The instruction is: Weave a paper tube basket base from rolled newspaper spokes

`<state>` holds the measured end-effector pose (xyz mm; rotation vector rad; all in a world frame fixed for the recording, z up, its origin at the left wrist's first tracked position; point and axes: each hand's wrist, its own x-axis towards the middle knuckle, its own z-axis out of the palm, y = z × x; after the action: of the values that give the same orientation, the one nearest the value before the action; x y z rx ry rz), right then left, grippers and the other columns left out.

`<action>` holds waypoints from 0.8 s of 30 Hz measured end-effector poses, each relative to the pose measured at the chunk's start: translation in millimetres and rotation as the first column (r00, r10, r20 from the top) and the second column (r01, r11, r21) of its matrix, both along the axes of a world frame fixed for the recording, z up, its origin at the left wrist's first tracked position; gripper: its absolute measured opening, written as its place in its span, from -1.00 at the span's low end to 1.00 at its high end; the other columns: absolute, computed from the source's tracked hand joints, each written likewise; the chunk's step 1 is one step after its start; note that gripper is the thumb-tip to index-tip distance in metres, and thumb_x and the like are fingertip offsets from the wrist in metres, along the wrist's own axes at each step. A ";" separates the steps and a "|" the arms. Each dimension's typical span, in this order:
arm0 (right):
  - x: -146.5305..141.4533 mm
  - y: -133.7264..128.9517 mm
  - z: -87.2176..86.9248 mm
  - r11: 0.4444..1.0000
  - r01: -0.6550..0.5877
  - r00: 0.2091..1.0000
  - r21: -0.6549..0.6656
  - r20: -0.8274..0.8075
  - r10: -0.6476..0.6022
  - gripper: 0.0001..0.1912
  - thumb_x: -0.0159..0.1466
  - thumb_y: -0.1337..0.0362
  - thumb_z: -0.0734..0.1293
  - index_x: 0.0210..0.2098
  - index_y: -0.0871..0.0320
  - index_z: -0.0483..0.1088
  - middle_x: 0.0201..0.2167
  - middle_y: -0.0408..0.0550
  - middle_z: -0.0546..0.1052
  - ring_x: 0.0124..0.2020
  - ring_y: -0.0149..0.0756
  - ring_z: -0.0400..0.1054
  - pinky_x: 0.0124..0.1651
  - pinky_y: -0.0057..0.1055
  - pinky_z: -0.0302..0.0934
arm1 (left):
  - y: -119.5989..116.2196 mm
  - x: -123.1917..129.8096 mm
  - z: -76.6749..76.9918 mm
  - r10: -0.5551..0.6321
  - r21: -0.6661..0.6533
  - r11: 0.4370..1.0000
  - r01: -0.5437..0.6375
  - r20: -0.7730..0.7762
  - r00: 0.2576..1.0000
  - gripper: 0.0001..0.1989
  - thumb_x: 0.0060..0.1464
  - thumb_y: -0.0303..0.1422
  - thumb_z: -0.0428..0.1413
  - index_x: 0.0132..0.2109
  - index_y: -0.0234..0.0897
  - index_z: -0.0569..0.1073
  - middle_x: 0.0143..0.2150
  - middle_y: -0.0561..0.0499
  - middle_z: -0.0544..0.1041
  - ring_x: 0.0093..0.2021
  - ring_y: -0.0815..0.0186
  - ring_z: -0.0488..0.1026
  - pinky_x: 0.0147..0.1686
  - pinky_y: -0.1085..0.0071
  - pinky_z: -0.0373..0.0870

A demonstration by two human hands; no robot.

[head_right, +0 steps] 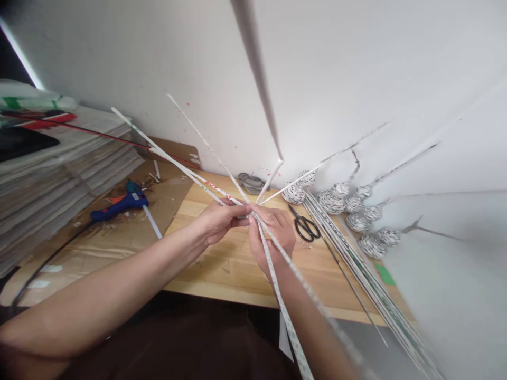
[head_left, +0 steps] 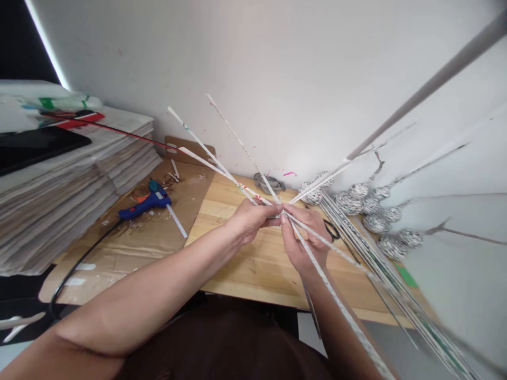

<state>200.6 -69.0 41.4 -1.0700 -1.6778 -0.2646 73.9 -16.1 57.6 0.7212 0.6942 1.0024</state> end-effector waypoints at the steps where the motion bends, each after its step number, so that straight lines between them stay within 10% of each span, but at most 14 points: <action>1: 0.3 0.1 1.3 1.000 0.020 0.998 0.018 0.066 -0.022 -0.64 0.25 0.39 0.33 0.03 0.05 0.44 -0.17 -0.01 0.60 -0.19 -0.17 0.49 -0.04 -0.17 0.36 | 0.2 -0.2 -0.2 -0.001 0.008 1.000 0.001 0.006 1.000 -0.95 -0.11 -0.56 0.27 -0.44 -0.48 0.54 -0.44 -0.07 0.55 -0.41 0.38 0.51 -0.34 0.47 0.54; 10: 9.8 -3.9 -1.6 0.966 0.258 0.914 -0.025 0.329 -0.236 -0.63 0.28 0.27 0.32 0.08 0.16 0.36 -0.13 0.07 0.59 -0.15 -0.11 0.47 -0.02 -0.20 0.30 | 0.7 0.6 0.9 0.066 -0.026 0.997 -0.066 -0.002 0.998 -0.89 -0.10 -0.56 0.28 -0.48 -0.45 0.48 -0.48 -0.04 0.54 -0.42 0.38 0.51 -0.30 0.42 0.54; 24: 12.8 -4.5 12.7 0.981 0.132 0.973 -0.142 0.205 -0.101 -0.92 0.24 0.35 0.34 -0.28 0.08 0.48 -0.28 -0.06 0.60 -0.16 -0.15 0.45 0.07 -0.13 0.20 | -0.2 1.2 -3.7 0.066 -0.002 0.998 -0.067 -0.066 0.996 -0.81 -0.28 -0.54 0.38 -0.43 -0.44 0.54 -0.43 -0.02 0.54 -0.45 0.42 0.48 -0.38 0.48 0.50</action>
<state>213.4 -73.5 54.1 -1.2964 -1.8381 -0.3292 75.1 -16.3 53.9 0.7341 0.7814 1.0415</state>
